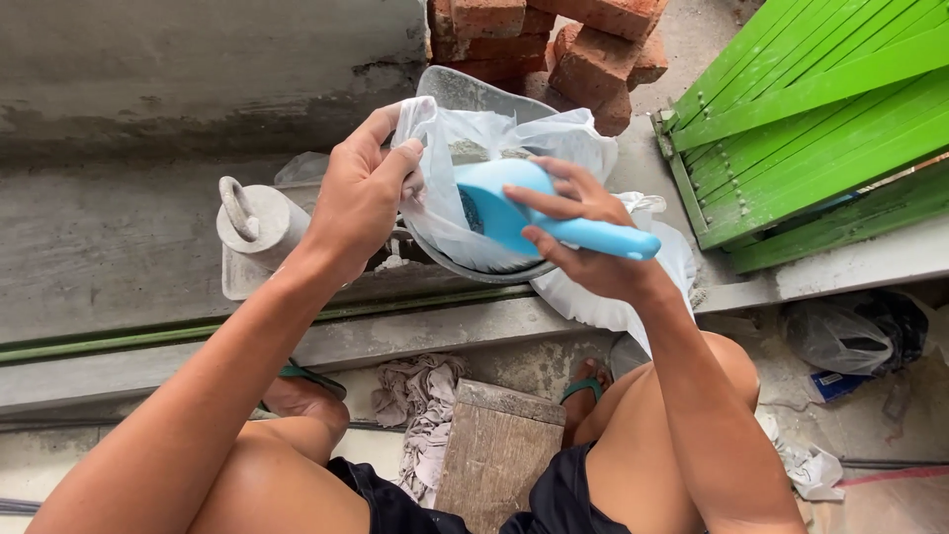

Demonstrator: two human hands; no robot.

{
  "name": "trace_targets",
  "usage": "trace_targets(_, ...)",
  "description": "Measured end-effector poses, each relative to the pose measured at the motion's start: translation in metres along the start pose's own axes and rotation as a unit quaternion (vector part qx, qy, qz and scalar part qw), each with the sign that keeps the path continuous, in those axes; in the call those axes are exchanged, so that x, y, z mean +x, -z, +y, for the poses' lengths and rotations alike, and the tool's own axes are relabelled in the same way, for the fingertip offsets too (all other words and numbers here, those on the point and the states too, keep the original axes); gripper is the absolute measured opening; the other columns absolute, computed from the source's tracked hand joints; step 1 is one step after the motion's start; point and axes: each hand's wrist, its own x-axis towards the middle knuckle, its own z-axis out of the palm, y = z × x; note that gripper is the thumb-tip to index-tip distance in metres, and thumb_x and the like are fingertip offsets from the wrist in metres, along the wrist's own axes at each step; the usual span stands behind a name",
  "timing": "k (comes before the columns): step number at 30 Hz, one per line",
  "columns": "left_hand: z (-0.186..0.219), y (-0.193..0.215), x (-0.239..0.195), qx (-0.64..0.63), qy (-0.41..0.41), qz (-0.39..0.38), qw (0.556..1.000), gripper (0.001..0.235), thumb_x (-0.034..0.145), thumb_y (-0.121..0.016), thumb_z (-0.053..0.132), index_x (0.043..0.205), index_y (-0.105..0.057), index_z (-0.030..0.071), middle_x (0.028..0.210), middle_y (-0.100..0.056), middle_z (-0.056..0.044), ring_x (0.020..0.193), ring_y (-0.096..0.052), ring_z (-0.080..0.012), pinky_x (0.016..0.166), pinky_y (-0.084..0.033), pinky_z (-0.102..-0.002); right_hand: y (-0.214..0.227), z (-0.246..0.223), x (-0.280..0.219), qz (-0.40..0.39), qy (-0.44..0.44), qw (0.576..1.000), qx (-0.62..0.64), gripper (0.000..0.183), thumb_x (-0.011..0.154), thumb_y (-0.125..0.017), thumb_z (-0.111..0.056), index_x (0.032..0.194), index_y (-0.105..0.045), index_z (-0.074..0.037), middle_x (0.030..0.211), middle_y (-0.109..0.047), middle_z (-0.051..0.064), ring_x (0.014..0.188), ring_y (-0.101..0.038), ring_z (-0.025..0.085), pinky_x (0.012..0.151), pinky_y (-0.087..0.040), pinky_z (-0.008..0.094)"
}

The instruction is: The person scoops a gray powder from a large plastic-lined bucket into several smaller white plastic bags using a blue hand scoop.

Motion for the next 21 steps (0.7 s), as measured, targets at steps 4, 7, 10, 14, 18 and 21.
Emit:
trace_targets(4, -0.005, 0.005, -0.001, -0.032, -0.004, 0.009, 0.999, 0.038, 0.104, -0.048, 0.014, 0.141, -0.057, 0.009, 0.073, -0.047, 0.007, 0.061, -0.039, -0.0038, 0.059, -0.04, -0.022, 0.016, 0.003, 0.0, 0.052, 0.028, 0.998, -0.022, 0.038, 0.106, -0.066, -0.021, 0.143, -0.061, -0.019, 0.152, -0.043, 0.024, 0.133, -0.058, 0.044, 0.114, -0.054, 0.054)
trace_targets(7, -0.005, 0.009, -0.005, -0.005, -0.005, 0.002, 1.0, 0.038, 0.104, -0.046, 0.014, 0.14, -0.057, 0.01, 0.07, -0.047, 0.006, 0.062, -0.041, -0.0036, 0.059, -0.039, -0.021, 0.024, 0.007, -0.002, 0.077, 0.053, 0.992, -0.087, 0.037, 0.106, -0.067, -0.022, 0.143, -0.062, -0.019, 0.155, -0.04, 0.027, 0.14, -0.053, 0.048, 0.115, -0.053, 0.057)
trace_targets(10, -0.009, 0.011, -0.006, 0.007, 0.003, -0.006, 1.0, 0.037, 0.104, -0.046, 0.014, 0.138, -0.059, 0.01, 0.072, -0.051, 0.005, 0.062, -0.042, -0.0036, 0.06, -0.041, -0.022, 0.008, 0.021, -0.003, 0.039, 0.044, 0.989, -0.133, 0.041, 0.102, -0.07, -0.017, 0.142, -0.064, -0.024, 0.157, -0.035, 0.027, 0.142, -0.048, 0.05, 0.117, -0.048, 0.055)
trace_targets(14, -0.012, 0.013, -0.002, 0.009, -0.001, -0.015, 1.0, 0.037, 0.104, -0.045, 0.013, 0.138, -0.058, 0.012, 0.067, -0.044, 0.005, 0.062, -0.039, -0.0046, 0.06, -0.036, -0.022, 0.003, 0.01, -0.001, -0.036, 0.063, 0.988, -0.133, 0.047, 0.103, -0.069, -0.013, 0.146, -0.059, -0.03, 0.161, -0.035, 0.024, 0.144, -0.044, 0.049, 0.113, -0.046, 0.058)
trace_targets(18, -0.006, 0.015, -0.002, -0.001, 0.023, -0.027, 0.999, 0.038, 0.105, -0.044, 0.016, 0.14, -0.058, 0.013, 0.071, -0.045, 0.004, 0.065, -0.043, -0.0059, 0.07, -0.041, -0.023, 0.019, 0.007, -0.01, 0.008, 0.025, 0.996, -0.082, 0.039, 0.106, -0.063, -0.024, 0.145, -0.06, -0.025, 0.159, -0.039, 0.021, 0.143, -0.049, 0.042, 0.114, -0.047, 0.053)
trace_targets(21, -0.008, 0.015, 0.0, -0.007, -0.001, -0.037, 0.999, 0.034, 0.105, -0.044, 0.014, 0.137, -0.058, 0.011, 0.071, -0.044, 0.005, 0.065, -0.041, -0.0047, 0.066, -0.038, -0.023, 0.019, 0.007, -0.01, 0.052, 0.024, 0.988, -0.142, 0.038, 0.107, -0.065, -0.02, 0.145, -0.062, -0.024, 0.161, -0.034, 0.024, 0.149, -0.044, 0.048, 0.114, -0.049, 0.056)
